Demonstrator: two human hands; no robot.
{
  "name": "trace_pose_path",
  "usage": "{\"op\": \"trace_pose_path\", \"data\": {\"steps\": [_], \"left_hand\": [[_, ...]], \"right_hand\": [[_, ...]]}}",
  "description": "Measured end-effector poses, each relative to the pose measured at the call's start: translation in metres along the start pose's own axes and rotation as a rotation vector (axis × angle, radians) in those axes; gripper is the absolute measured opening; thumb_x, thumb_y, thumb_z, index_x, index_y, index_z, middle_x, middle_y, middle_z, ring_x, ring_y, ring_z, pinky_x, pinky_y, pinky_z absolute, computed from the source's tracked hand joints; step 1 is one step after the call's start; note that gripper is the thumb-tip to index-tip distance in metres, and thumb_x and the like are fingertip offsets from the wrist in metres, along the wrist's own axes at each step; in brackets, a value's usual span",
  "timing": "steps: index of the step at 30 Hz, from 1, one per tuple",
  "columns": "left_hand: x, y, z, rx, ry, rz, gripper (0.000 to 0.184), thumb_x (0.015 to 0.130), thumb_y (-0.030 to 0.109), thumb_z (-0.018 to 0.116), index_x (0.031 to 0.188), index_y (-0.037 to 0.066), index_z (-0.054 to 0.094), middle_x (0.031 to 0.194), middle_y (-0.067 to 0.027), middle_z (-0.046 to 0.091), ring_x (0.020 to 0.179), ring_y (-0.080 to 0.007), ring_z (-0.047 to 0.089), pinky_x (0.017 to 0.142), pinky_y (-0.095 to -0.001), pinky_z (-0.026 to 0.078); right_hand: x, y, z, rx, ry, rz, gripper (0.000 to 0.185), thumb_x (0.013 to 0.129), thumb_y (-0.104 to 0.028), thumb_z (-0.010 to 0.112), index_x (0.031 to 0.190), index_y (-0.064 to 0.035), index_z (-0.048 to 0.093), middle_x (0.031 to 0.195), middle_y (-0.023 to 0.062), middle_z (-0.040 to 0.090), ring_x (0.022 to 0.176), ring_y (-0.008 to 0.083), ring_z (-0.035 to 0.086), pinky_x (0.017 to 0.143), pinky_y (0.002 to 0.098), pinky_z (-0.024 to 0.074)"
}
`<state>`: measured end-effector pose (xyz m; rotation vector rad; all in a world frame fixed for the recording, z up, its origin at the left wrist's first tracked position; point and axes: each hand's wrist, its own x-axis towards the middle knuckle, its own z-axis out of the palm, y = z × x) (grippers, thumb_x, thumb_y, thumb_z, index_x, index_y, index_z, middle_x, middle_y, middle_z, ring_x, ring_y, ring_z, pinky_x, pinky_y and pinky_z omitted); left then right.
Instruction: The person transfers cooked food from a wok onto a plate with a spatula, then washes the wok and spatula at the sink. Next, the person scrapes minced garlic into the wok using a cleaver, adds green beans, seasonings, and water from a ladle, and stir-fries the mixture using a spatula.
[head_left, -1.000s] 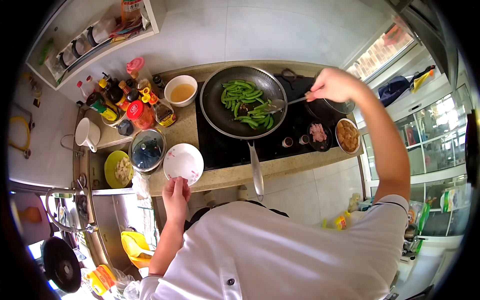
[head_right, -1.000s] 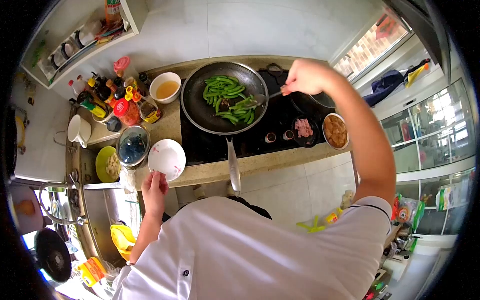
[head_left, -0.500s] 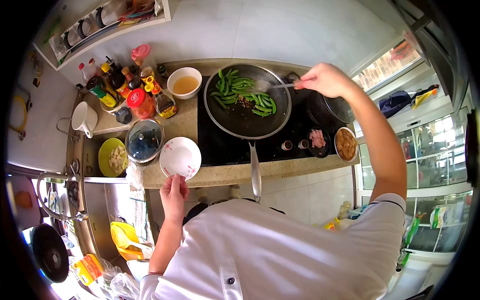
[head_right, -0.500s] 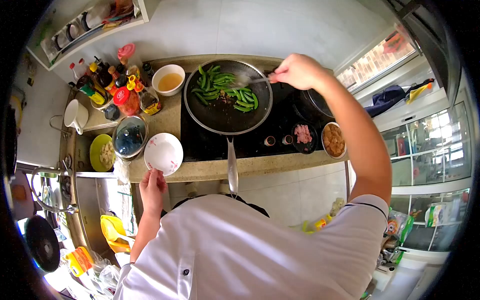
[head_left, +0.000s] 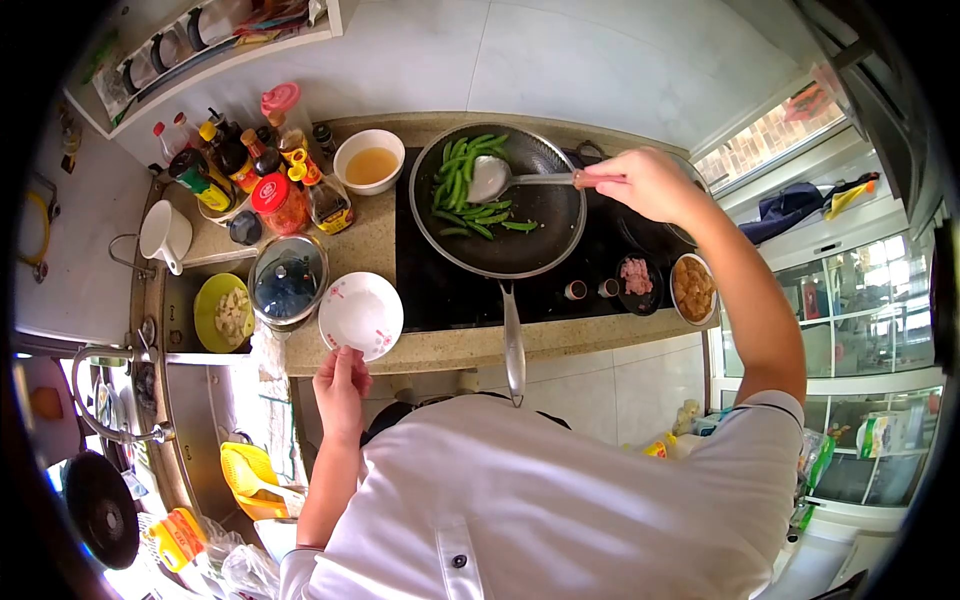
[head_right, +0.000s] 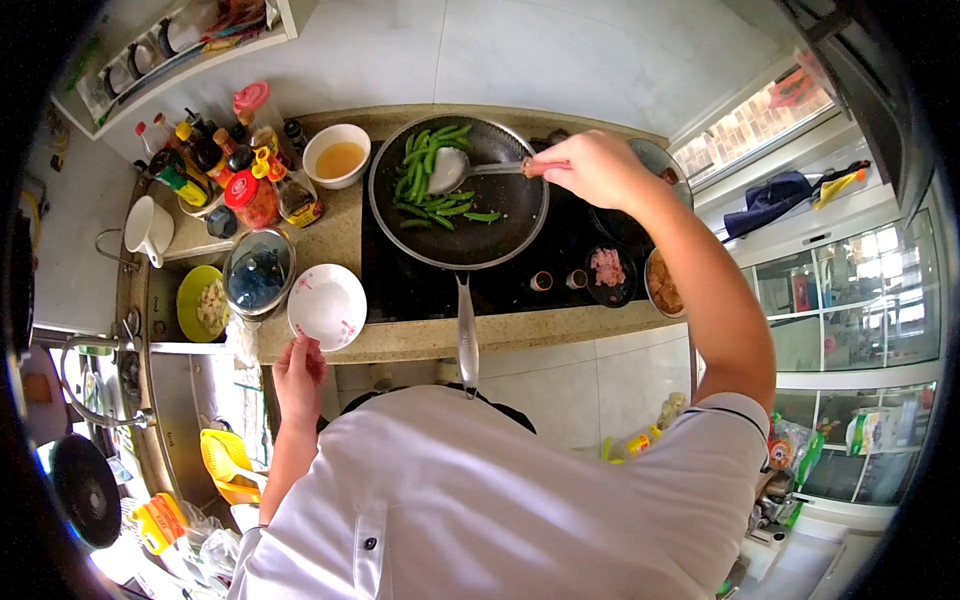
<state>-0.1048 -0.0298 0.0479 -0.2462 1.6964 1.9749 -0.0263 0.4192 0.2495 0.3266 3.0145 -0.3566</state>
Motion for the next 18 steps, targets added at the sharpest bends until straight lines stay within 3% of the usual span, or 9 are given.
{"op": "trace_pose_path", "data": {"steps": [4,5,6,8,9,12,14,15,18], "left_hand": [[0.001,-0.001,-0.005,-0.010,0.016,-0.009,0.028,0.101,0.029,0.059,0.086,0.007,0.065,0.068,0.0021,0.057,0.054,-0.0060,0.049,0.047,-0.0196,0.036],[0.002,-0.002,-0.006,-0.014,0.013,-0.003,0.028,0.101,0.029,0.059,0.086,0.007,0.065,0.068,0.0022,0.057,0.054,-0.0060,0.049,0.047,-0.0195,0.036],[0.001,-0.003,-0.007,-0.019,0.011,0.004,0.028,0.101,0.029,0.059,0.086,0.007,0.065,0.068,0.0022,0.056,0.054,-0.0060,0.049,0.047,-0.0194,0.035],[-0.001,0.000,-0.006,-0.026,0.023,-0.005,0.028,0.101,0.029,0.059,0.086,0.007,0.064,0.068,0.0021,0.056,0.054,-0.0060,0.049,0.047,-0.0196,0.035],[-0.002,0.000,-0.005,-0.032,0.032,-0.014,0.028,0.101,0.029,0.059,0.086,0.007,0.064,0.068,0.0021,0.056,0.054,-0.0060,0.049,0.046,-0.0197,0.035],[-0.002,-0.001,-0.008,-0.034,0.018,-0.009,0.028,0.102,0.029,0.058,0.085,0.007,0.064,0.068,0.0020,0.056,0.053,-0.0060,0.048,0.046,-0.0202,0.034],[-0.002,0.000,-0.009,-0.030,0.012,-0.008,0.028,0.102,0.029,0.058,0.085,0.006,0.064,0.069,0.0018,0.056,0.053,-0.0061,0.048,0.046,-0.0204,0.034],[-0.001,0.001,-0.009,-0.028,0.004,-0.005,0.028,0.102,0.029,0.058,0.085,0.006,0.064,0.069,0.0016,0.056,0.053,-0.0061,0.048,0.046,-0.0205,0.034],[-0.003,0.005,-0.010,-0.006,0.024,0.018,0.029,0.102,0.029,0.058,0.085,0.006,0.064,0.069,0.0015,0.056,0.053,-0.0062,0.047,0.045,-0.0205,0.034]], "right_hand": [[-0.017,0.010,-0.036,0.148,-0.274,0.117,0.022,0.091,-0.031,0.070,0.105,-0.0172,0.079,0.102,0.0074,0.076,0.089,0.0204,0.071,0.083,0.0319,0.0534],[-0.020,0.000,-0.046,0.069,-0.375,0.200,0.020,0.091,-0.016,0.068,0.106,-0.0068,0.077,0.099,0.0094,0.077,0.087,0.0149,0.072,0.084,0.0267,0.0523],[-0.022,0.004,-0.044,0.069,-0.377,0.199,0.020,0.091,-0.016,0.068,0.106,-0.0068,0.077,0.099,0.0094,0.077,0.087,0.0149,0.072,0.084,0.0267,0.0523],[-0.025,0.019,-0.036,0.151,-0.423,0.157,0.023,0.089,-0.033,0.071,0.102,-0.0152,0.079,0.096,0.0097,0.076,0.084,0.0208,0.071,0.079,0.0313,0.0523],[-0.023,0.011,-0.030,0.129,-0.423,0.146,0.023,0.089,-0.030,0.070,0.103,-0.0140,0.079,0.096,0.0111,0.075,0.083,0.0222,0.071,0.079,0.0318,0.0525],[-0.009,0.007,0.017,0.243,-0.288,0.049,0.021,0.092,-0.029,0.067,0.106,-0.0165,0.078,0.096,0.0133,0.074,0.082,0.0252,0.070,0.079,0.0334,0.0525],[0.006,0.026,0.067,0.333,-0.027,0.049,0.022,0.092,-0.030,0.066,0.107,-0.0187,0.077,0.095,0.0140,0.073,0.079,0.0254,0.070,0.076,0.0325,0.0519],[0.008,0.005,0.061,0.298,-0.076,0.170,0.021,0.093,-0.029,0.066,0.107,-0.0184,0.077,0.093,0.0142,0.073,0.078,0.0242,0.070,0.075,0.0316,0.0520],[0.007,-0.001,0.052,0.212,0.004,0.251,0.020,0.093,-0.027,0.066,0.106,-0.0179,0.077,0.092,0.0134,0.073,0.079,0.0231,0.070,0.075,0.0312,0.0523]]}}
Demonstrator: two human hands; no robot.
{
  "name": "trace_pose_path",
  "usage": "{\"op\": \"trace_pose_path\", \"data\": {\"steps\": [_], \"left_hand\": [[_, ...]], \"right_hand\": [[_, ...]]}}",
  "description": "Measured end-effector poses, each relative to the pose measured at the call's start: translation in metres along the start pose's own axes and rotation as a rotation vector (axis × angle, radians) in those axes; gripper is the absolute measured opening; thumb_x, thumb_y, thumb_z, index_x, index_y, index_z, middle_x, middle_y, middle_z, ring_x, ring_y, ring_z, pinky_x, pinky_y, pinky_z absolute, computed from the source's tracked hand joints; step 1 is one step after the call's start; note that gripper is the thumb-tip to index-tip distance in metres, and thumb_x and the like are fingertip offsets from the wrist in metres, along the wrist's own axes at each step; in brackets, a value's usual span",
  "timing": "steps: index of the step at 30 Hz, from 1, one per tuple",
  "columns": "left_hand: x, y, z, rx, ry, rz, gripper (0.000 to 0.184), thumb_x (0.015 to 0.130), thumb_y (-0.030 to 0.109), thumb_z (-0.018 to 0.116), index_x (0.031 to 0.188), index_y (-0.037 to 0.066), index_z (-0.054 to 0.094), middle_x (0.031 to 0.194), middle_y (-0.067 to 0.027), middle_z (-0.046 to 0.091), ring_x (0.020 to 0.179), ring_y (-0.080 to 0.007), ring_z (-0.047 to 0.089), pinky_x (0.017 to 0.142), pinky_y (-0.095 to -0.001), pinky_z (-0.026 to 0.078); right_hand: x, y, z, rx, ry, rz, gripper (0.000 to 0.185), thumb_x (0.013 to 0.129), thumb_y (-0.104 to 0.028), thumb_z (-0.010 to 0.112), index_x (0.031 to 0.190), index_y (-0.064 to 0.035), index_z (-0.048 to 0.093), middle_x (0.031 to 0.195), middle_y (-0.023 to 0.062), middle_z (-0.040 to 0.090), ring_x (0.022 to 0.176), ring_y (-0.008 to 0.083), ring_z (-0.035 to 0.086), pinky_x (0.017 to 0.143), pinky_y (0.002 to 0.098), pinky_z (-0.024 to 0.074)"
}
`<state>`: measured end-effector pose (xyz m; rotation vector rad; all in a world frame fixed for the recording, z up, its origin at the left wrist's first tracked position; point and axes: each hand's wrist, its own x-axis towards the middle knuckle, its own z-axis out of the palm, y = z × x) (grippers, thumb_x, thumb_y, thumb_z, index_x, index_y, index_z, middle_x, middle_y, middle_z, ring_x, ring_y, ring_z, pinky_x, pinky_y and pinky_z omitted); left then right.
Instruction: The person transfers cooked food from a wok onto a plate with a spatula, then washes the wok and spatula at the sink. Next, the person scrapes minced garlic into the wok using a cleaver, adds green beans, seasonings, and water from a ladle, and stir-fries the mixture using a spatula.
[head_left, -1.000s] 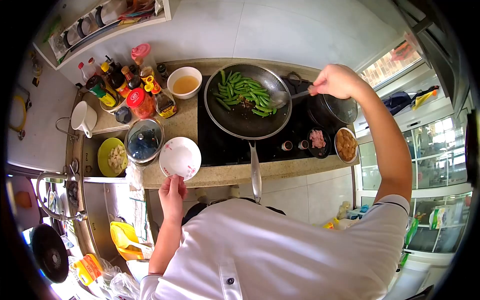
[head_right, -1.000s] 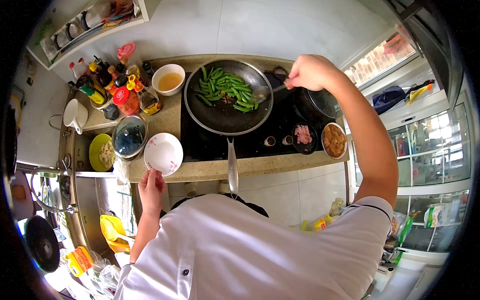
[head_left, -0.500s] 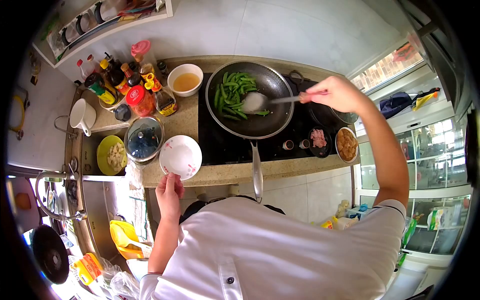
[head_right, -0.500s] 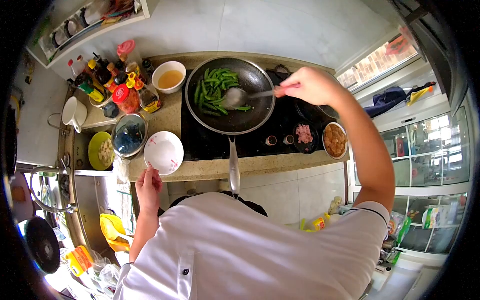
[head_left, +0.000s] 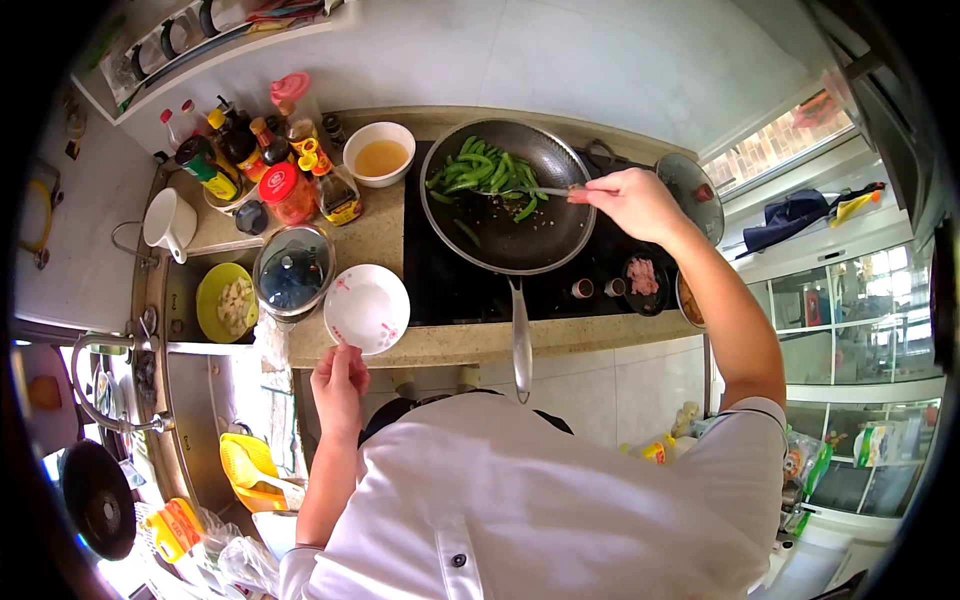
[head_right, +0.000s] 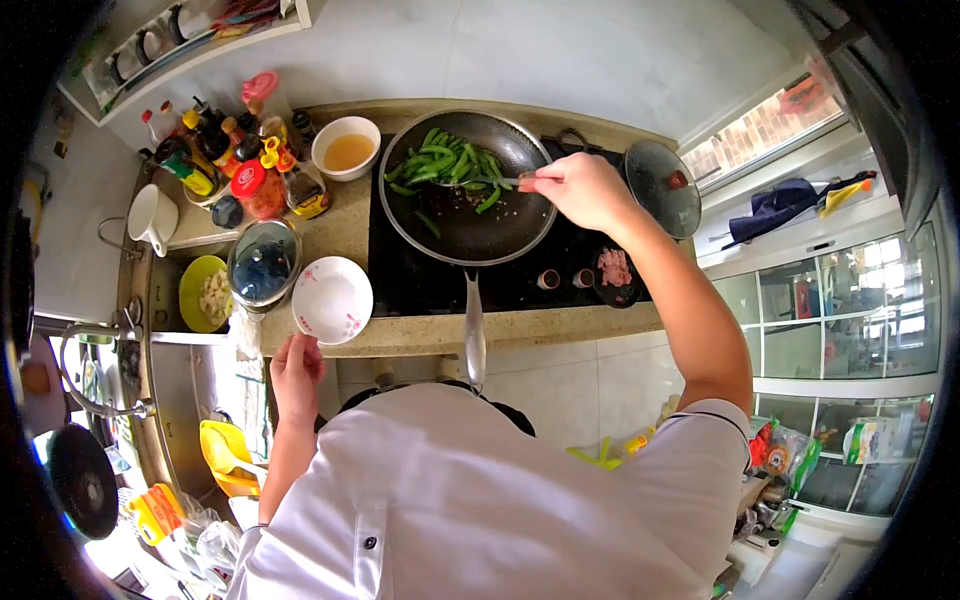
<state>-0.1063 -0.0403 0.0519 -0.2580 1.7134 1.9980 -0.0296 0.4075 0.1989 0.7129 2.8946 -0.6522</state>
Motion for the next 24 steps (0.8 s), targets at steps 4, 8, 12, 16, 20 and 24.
{"op": "trace_pose_path", "data": {"steps": [4,8,12,16,20,24], "left_hand": [[0.001,0.002,-0.004,-0.034,0.011,-0.001,0.029,0.102,0.029,0.058,0.086,0.006,0.065,0.068,0.0015,0.056,0.053,-0.0060,0.047,0.045,-0.0204,0.034],[0.002,0.008,-0.002,0.007,-0.019,-0.002,0.029,0.101,0.030,0.059,0.086,0.006,0.065,0.068,0.0020,0.056,0.054,-0.0057,0.048,0.047,-0.0201,0.034],[0.011,0.009,-0.009,0.024,0.004,-0.006,0.029,0.102,0.030,0.058,0.086,0.007,0.064,0.068,0.0021,0.056,0.054,-0.0063,0.048,0.048,-0.0208,0.035],[0.032,0.015,-0.043,0.034,0.039,0.076,0.030,0.102,0.032,0.056,0.085,0.008,0.064,0.066,0.0033,0.054,0.053,-0.0060,0.047,0.047,-0.0211,0.033],[0.071,0.043,-0.092,0.102,0.156,0.225,0.030,0.102,0.031,0.056,0.084,0.008,0.063,0.063,0.0036,0.051,0.052,-0.0052,0.045,0.045,-0.0207,0.032],[0.168,0.069,-0.178,0.027,0.392,0.307,0.033,0.102,0.029,0.056,0.081,0.005,0.062,0.060,0.0028,0.050,0.050,-0.0059,0.044,0.044,-0.0226,0.035]], "right_hand": [[-0.002,0.004,-0.005,0.088,0.167,-0.044,0.020,0.093,-0.027,0.065,0.106,-0.0174,0.078,0.092,0.0127,0.073,0.079,0.0253,0.069,0.074,0.0317,0.0523],[0.028,0.023,0.012,-0.005,0.052,-0.006,0.021,0.094,-0.031,0.064,0.106,-0.0217,0.078,0.092,0.0114,0.073,0.081,0.0262,0.069,0.076,0.0323,0.0528],[0.002,0.002,-0.008,-0.128,-0.095,-0.006,0.021,0.093,-0.034,0.065,0.105,-0.0238,0.078,0.095,0.0127,0.073,0.081,0.0291,0.069,0.076,0.0366,0.0527],[-0.028,-0.020,-0.066,-0.150,-0.274,0.048,0.018,0.091,-0.016,0.068,0.105,-0.0091,0.078,0.097,0.0131,0.076,0.086,0.0176,0.072,0.082,0.0292,0.0534],[-0.043,-0.031,-0.085,-0.030,-0.362,0.054,0.018,0.090,-0.007,0.067,0.104,-0.0006,0.076,0.098,0.0106,0.077,0.090,0.0112,0.071,0.084,0.0266,0.0538],[-0.019,-0.034,-0.042,0.058,-0.240,-0.021,0.018,0.093,-0.005,0.062,0.103,0.0031,0.075,0.099,0.0107,0.077,0.090,0.0124,0.070,0.085,0.0285,0.0533]]}}
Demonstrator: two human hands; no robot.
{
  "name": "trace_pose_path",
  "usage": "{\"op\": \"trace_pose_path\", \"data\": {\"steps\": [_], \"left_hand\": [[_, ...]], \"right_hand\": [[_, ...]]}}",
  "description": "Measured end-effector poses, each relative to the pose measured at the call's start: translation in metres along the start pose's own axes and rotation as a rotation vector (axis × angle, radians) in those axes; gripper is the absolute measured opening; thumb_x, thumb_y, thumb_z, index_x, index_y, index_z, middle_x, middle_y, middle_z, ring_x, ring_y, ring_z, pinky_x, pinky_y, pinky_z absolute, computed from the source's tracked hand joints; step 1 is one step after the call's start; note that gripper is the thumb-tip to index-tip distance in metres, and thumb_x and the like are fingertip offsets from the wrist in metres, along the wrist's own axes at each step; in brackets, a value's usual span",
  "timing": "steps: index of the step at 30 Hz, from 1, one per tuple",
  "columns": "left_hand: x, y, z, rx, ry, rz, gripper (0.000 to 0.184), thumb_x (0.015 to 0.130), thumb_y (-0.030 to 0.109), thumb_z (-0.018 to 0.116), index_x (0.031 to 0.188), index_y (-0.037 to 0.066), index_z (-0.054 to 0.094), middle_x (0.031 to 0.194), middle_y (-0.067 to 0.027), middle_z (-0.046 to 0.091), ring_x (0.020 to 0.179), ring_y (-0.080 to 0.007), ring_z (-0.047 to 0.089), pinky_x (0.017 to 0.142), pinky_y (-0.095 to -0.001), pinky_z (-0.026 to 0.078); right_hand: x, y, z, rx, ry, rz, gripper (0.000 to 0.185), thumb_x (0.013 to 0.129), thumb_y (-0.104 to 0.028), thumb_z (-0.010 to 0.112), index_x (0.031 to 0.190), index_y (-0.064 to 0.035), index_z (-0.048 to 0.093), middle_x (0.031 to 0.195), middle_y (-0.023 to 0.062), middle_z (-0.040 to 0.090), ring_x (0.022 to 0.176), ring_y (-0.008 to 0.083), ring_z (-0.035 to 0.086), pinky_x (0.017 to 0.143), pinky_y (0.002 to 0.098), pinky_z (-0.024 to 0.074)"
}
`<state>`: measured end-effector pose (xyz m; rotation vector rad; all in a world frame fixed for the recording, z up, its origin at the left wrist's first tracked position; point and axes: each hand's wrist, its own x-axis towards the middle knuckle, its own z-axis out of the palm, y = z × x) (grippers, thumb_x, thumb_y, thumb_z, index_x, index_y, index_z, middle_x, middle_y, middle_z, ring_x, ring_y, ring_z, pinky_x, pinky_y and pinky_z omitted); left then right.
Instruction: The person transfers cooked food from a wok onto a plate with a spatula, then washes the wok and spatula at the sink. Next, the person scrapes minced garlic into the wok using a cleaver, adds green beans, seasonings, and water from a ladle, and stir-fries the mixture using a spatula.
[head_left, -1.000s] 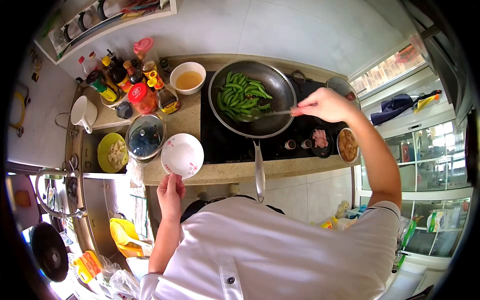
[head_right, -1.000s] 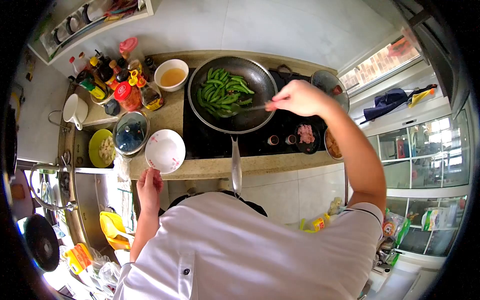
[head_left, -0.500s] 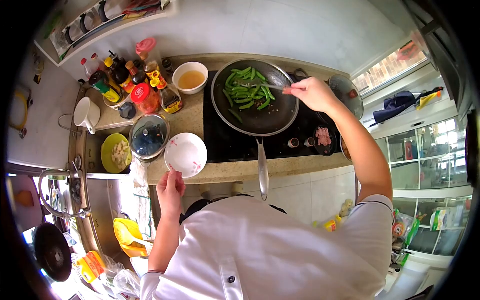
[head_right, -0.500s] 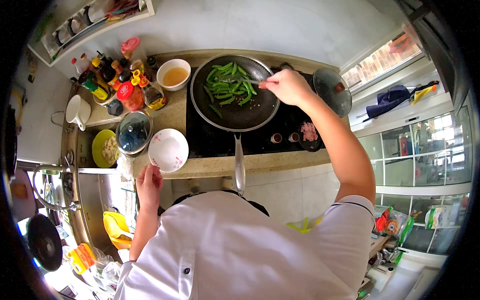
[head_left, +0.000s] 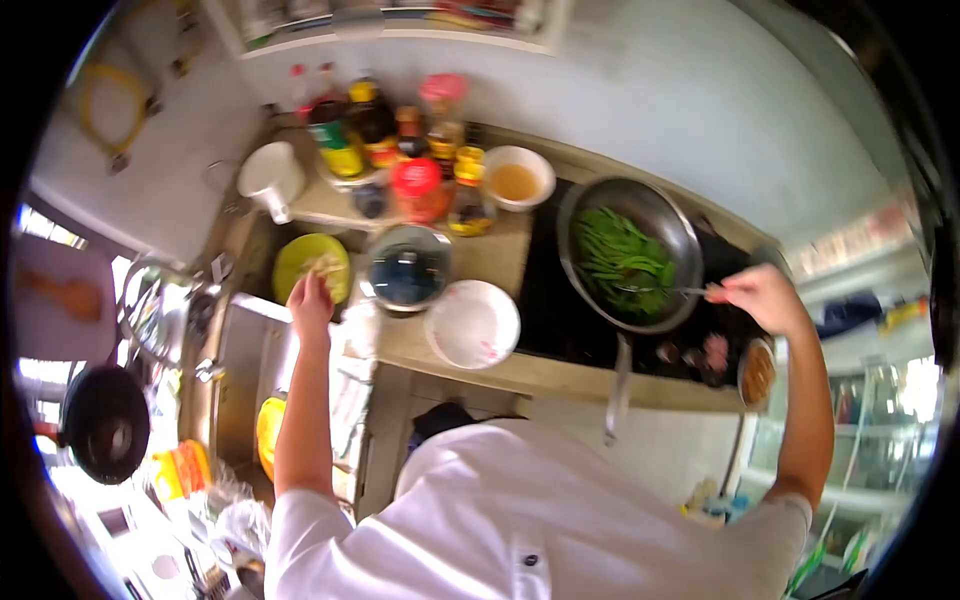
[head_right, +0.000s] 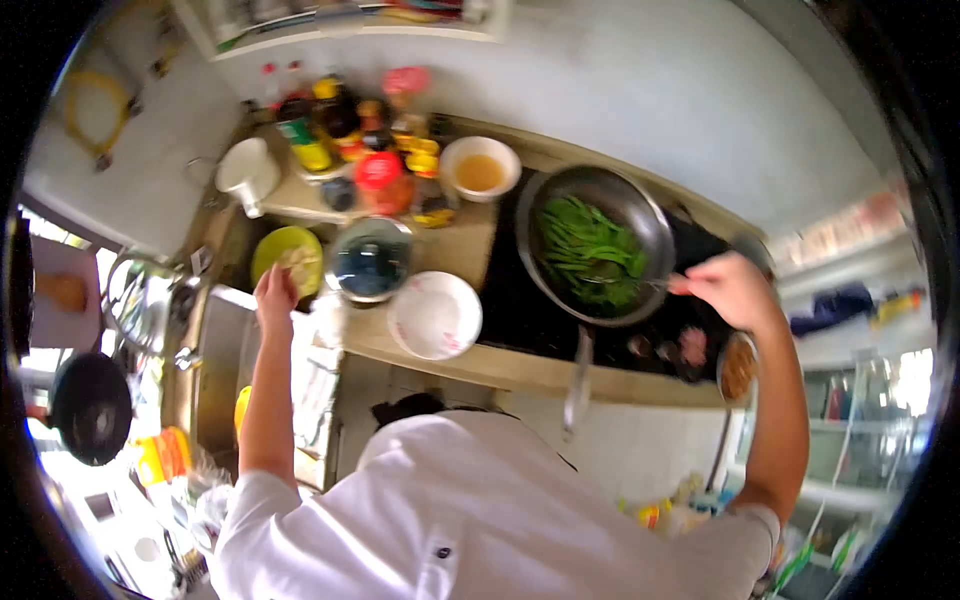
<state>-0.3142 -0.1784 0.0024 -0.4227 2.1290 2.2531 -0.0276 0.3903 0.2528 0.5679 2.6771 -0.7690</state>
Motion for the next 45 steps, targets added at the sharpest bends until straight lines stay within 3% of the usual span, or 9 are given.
{"op": "trace_pose_path", "data": {"steps": [1,6,10,15,19,24,39,43,45], "left_hand": [[0.041,-0.011,-0.014,0.003,0.095,0.025,0.035,0.102,0.030,0.055,0.079,0.004,0.062,0.059,0.0024,0.050,0.050,-0.0066,0.045,0.044,-0.0230,0.035],[0.211,-0.020,-0.071,-0.046,0.330,0.016,0.045,0.096,0.045,0.062,0.079,0.002,0.064,0.061,-0.0001,0.054,0.049,-0.0110,0.050,0.043,-0.0264,0.038],[0.261,0.011,-0.042,0.251,0.205,-0.086,0.064,0.085,0.062,0.067,0.094,-0.001,0.066,0.072,-0.0064,0.063,0.058,-0.0131,0.062,0.048,-0.0298,0.052],[0.380,-0.020,-0.104,0.511,0.584,-0.112,0.062,0.086,0.044,0.065,0.113,-0.012,0.061,0.116,-0.0339,0.064,0.112,-0.0461,0.062,0.098,-0.0477,0.050],[0.447,-0.034,-0.141,0.506,0.682,-0.079,0.052,0.092,0.035,0.059,0.127,-0.003,0.059,0.121,-0.0235,0.067,0.110,-0.0413,0.064,0.096,-0.0466,0.051],[0.454,-0.027,-0.160,0.749,0.378,0.223,0.033,0.096,0.029,0.054,0.121,0.015,0.069,0.110,-0.0188,0.070,0.104,-0.0398,0.066,0.087,-0.0483,0.051],[0.438,-0.028,-0.174,0.989,0.398,0.490,0.022,0.094,0.020,0.056,0.107,0.002,0.059,0.097,-0.0249,0.068,0.094,-0.0467,0.064,0.078,-0.0550,0.049],[0.373,-0.017,-0.109,0.575,0.828,0.222,0.027,0.096,0.021,0.054,0.105,-0.004,0.057,0.101,-0.0255,0.066,0.094,-0.0433,0.064,0.080,-0.0508,0.051],[0.332,-0.015,-0.077,-0.115,0.225,-0.263,0.050,0.098,0.047,0.054,0.105,-0.002,0.057,0.085,-0.0165,0.067,0.070,-0.0285,0.068,0.067,-0.0444,0.057]], "right_hand": [[0.007,0.009,0.008,0.012,0.097,-0.068,0.017,0.092,-0.010,0.065,0.102,-0.0021,0.076,0.093,0.0103,0.077,0.081,0.0085,0.067,0.075,0.0291,0.0523],[-0.003,-0.013,0.018,0.225,0.158,0.048,0.022,0.092,0.000,0.058,0.108,0.0095,0.070,0.103,0.0136,0.075,0.097,0.0142,0.069,0.091,0.0262,0.0508],[-0.017,-0.023,0.034,0.103,0.182,0.080,0.019,0.090,-0.001,0.061,0.103,0.0066,0.072,0.095,0.0111,0.076,0.086,0.0116,0.067,0.079,0.0258,0.0516],[-0.046,-0.014,0.053,0.078,0.289,0.271,0.023,0.086,-0.002,0.063,0.105,0.0074,0.072,0.089,0.0084,0.075,0.077,0.0080,0.062,0.072,0.0248,0.0501],[-0.060,-0.031,0.066,0.002,0.273,0.450,0.024,0.085,0.000,0.064,0.107,0.0067,0.073,0.090,0.0092,0.075,0.078,0.0085,0.063,0.071,0.0237,0.0500],[-0.062,-0.034,0.074,0.285,0.377,0.423,0.021,0.084,0.003,0.064,0.102,0.0104,0.072,0.092,0.0116,0.075,0.080,0.0120,0.067,0.077,0.0259,0.0527],[-0.053,0.031,0.057,0.181,0.441,0.459,0.014,0.082,0.001,0.071,0.094,0.0086,0.071,0.086,0.0108,0.073,0.071,0.0137,0.065,0.070,0.0267,0.0514],[-0.048,0.049,0.047,0.142,0.404,0.570,0.027,0.082,-0.006,0.076,0.105,0.0076,0.073,0.090,0.0104,0.074,0.078,0.0140,0.065,0.074,0.0268,0.0526],[-0.041,0.045,0.049,0.200,0.369,0.494,0.027,0.083,-0.006,0.074,0.105,0.0088,0.072,0.088,0.0102,0.074,0.077,0.0133,0.065,0.072,0.0260,0.0525]]}}
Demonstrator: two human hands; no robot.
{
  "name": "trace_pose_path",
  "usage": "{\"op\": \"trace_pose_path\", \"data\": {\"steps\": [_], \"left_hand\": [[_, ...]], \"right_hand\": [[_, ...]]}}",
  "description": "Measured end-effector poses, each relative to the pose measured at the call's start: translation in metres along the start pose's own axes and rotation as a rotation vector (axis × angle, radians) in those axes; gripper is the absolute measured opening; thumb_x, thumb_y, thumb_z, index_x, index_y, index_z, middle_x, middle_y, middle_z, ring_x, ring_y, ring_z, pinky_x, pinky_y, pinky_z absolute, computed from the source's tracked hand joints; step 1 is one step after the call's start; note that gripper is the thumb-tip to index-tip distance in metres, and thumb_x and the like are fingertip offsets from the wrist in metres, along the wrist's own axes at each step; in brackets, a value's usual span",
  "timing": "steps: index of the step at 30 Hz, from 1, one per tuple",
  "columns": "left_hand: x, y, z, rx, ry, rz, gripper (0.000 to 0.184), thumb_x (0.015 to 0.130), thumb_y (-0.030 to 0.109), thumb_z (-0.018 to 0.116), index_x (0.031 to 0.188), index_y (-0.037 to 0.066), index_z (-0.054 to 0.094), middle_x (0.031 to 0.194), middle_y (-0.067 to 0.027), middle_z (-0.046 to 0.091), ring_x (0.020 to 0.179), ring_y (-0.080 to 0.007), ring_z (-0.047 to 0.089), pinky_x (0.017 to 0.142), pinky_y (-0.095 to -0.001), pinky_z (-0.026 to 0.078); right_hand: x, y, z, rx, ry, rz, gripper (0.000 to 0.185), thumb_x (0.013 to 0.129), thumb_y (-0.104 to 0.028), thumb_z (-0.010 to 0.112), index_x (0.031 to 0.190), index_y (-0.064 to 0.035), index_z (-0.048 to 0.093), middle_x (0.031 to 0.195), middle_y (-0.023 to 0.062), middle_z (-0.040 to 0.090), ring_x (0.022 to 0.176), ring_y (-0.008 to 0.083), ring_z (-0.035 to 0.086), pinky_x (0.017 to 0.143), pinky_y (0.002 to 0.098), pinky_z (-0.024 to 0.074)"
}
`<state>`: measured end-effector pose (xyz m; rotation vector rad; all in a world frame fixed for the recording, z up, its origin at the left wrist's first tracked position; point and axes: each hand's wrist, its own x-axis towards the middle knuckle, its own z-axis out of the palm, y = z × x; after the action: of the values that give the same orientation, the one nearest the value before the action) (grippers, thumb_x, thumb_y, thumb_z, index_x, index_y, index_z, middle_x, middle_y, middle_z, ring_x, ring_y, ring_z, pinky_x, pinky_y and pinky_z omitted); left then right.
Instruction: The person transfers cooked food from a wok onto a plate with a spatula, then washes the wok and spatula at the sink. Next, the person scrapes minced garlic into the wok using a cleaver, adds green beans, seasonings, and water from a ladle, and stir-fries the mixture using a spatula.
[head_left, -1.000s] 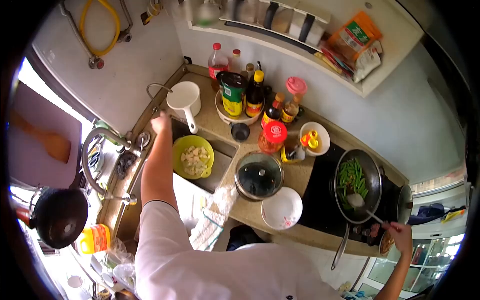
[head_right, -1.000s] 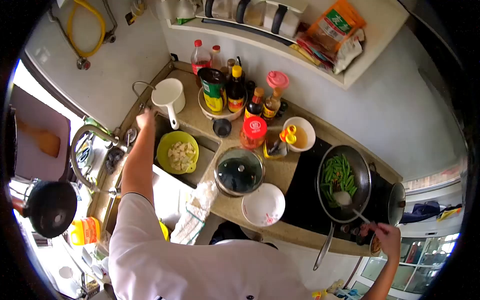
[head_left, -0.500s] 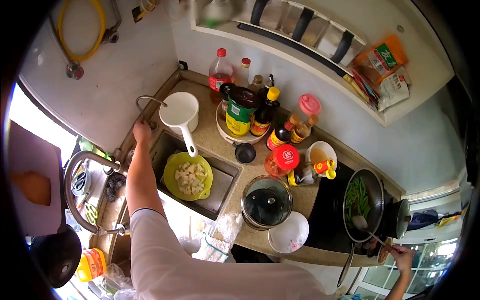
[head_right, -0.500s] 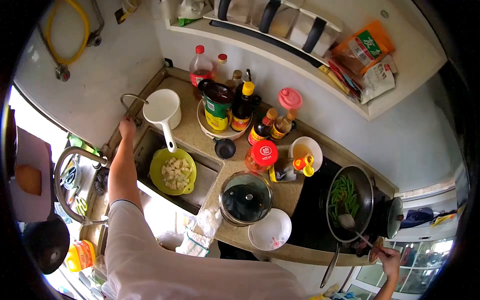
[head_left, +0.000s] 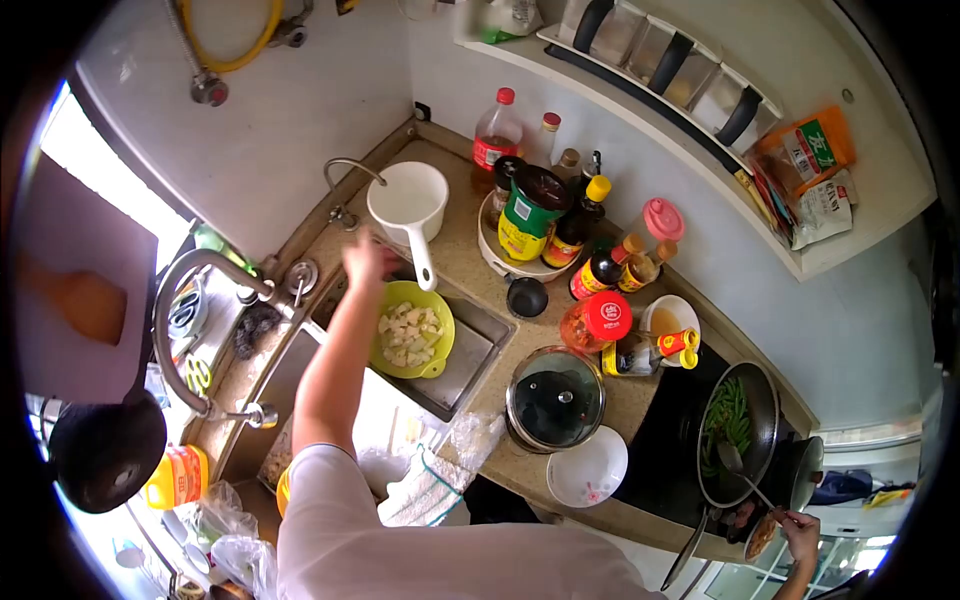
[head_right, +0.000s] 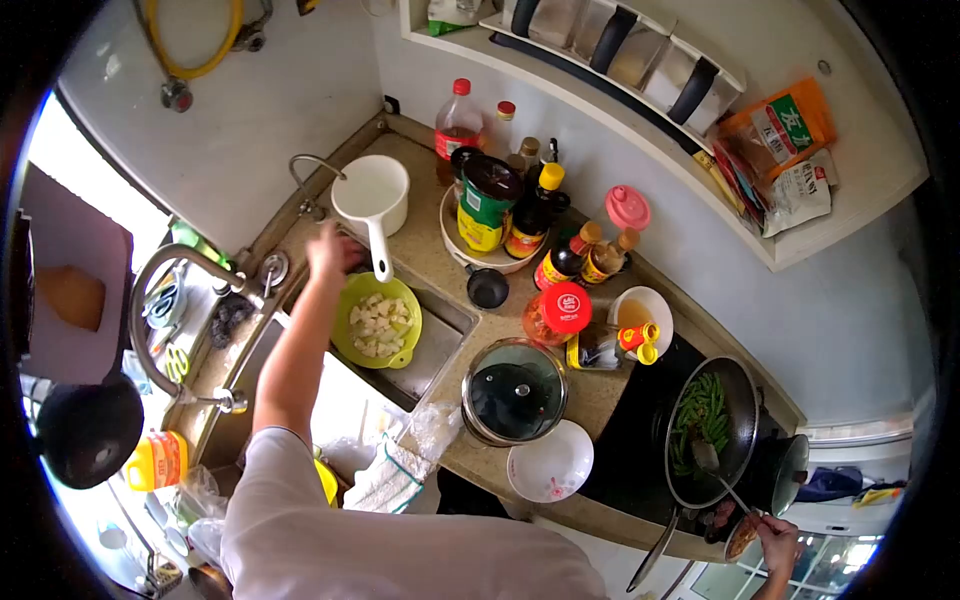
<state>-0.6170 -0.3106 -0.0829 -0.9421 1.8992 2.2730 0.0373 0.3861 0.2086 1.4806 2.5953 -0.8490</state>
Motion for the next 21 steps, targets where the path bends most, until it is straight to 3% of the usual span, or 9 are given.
{"op": "trace_pose_path", "data": {"steps": [1,3,6,9,11,15,19,21], "left_hand": [[-0.029,-0.002,0.016,-0.157,-0.243,-0.097,0.050,0.100,0.050,0.051,0.108,0.001,0.055,0.091,-0.0176,0.068,0.071,-0.0286,0.068,0.068,-0.0435,0.058],[-0.077,0.007,0.045,-0.320,-0.526,-0.214,0.041,0.102,0.044,0.051,0.109,0.003,0.054,0.086,-0.0118,0.065,0.065,-0.0227,0.063,0.060,-0.0376,0.054],[-0.084,-0.001,0.045,-0.236,-0.487,-0.088,0.026,0.103,0.030,0.055,0.109,0.005,0.052,0.071,-0.0012,0.046,0.053,-0.0139,0.043,0.050,-0.0304,0.038],[-0.114,-0.006,0.019,-0.207,-0.502,-0.080,0.022,0.102,0.027,0.056,0.107,0.005,0.054,0.070,-0.0015,0.048,0.051,-0.0138,0.043,0.049,-0.0300,0.038],[-0.138,-0.012,-0.002,-0.215,-0.529,-0.122,0.024,0.104,0.030,0.053,0.109,0.006,0.053,0.068,0.0012,0.047,0.050,-0.0109,0.042,0.048,-0.0282,0.036],[-0.192,-0.025,-0.041,-0.265,-0.577,-0.192,0.021,0.105,0.027,0.051,0.106,0.006,0.055,0.064,0.0026,0.047,0.049,-0.0088,0.040,0.045,-0.0235,0.033],[-0.279,-0.042,-0.065,-0.143,-0.563,-0.137,0.021,0.103,0.024,0.054,0.107,0.003,0.055,0.060,0.0023,0.042,0.045,-0.0106,0.039,0.044,-0.0268,0.034],[-0.347,-0.034,-0.066,-0.045,-0.523,-0.088,0.022,0.102,0.024,0.054,0.109,0.003,0.055,0.060,0.0023,0.041,0.044,-0.0102,0.038,0.042,-0.0264,0.032]], "right_hand": [[0.000,-0.007,0.001,0.034,-0.027,-0.026,0.026,0.083,-0.006,0.074,0.104,0.0090,0.072,0.087,0.0100,0.074,0.076,0.0130,0.065,0.071,0.0255,0.0524],[-0.002,-0.027,0.002,0.018,-0.055,-0.060,0.026,0.083,-0.006,0.073,0.103,0.0097,0.072,0.085,0.0103,0.074,0.074,0.0121,0.064,0.068,0.0249,0.0517],[-0.006,-0.043,0.003,-0.072,-0.078,-0.138,0.023,0.084,-0.005,0.070,0.101,0.0100,0.072,0.082,0.0106,0.074,0.071,0.0103,0.063,0.065,0.0240,0.0501],[-0.019,-0.072,0.003,-0.156,-0.101,-0.163,0.021,0.081,-0.006,0.066,0.098,0.0053,0.074,0.085,0.0096,0.076,0.077,0.0111,0.066,0.072,0.0260,0.0513],[-0.017,-0.065,0.002,-0.179,-0.133,-0.299,0.021,0.083,-0.006,0.064,0.098,0.0054,0.074,0.086,0.0117,0.076,0.079,0.0133,0.068,0.072,0.0269,0.0517],[0.002,-0.025,0.000,0.058,-0.188,-0.382,0.019,0.089,0.001,0.060,0.100,0.0094,0.072,0.094,0.0139,0.076,0.086,0.0143,0.071,0.079,0.0257,0.0534],[-0.003,-0.026,-0.010,-0.087,-0.149,-0.454,0.017,0.090,-0.010,0.066,0.096,0.0028,0.075,0.089,0.0131,0.076,0.082,0.0130,0.071,0.075,0.0268,0.0525],[-0.010,-0.031,-0.019,-0.200,-0.120,-0.364,0.017,0.090,-0.014,0.067,0.095,0.0004,0.075,0.085,0.0148,0.075,0.076,0.0137,0.071,0.069,0.0283,0.0512]]}}
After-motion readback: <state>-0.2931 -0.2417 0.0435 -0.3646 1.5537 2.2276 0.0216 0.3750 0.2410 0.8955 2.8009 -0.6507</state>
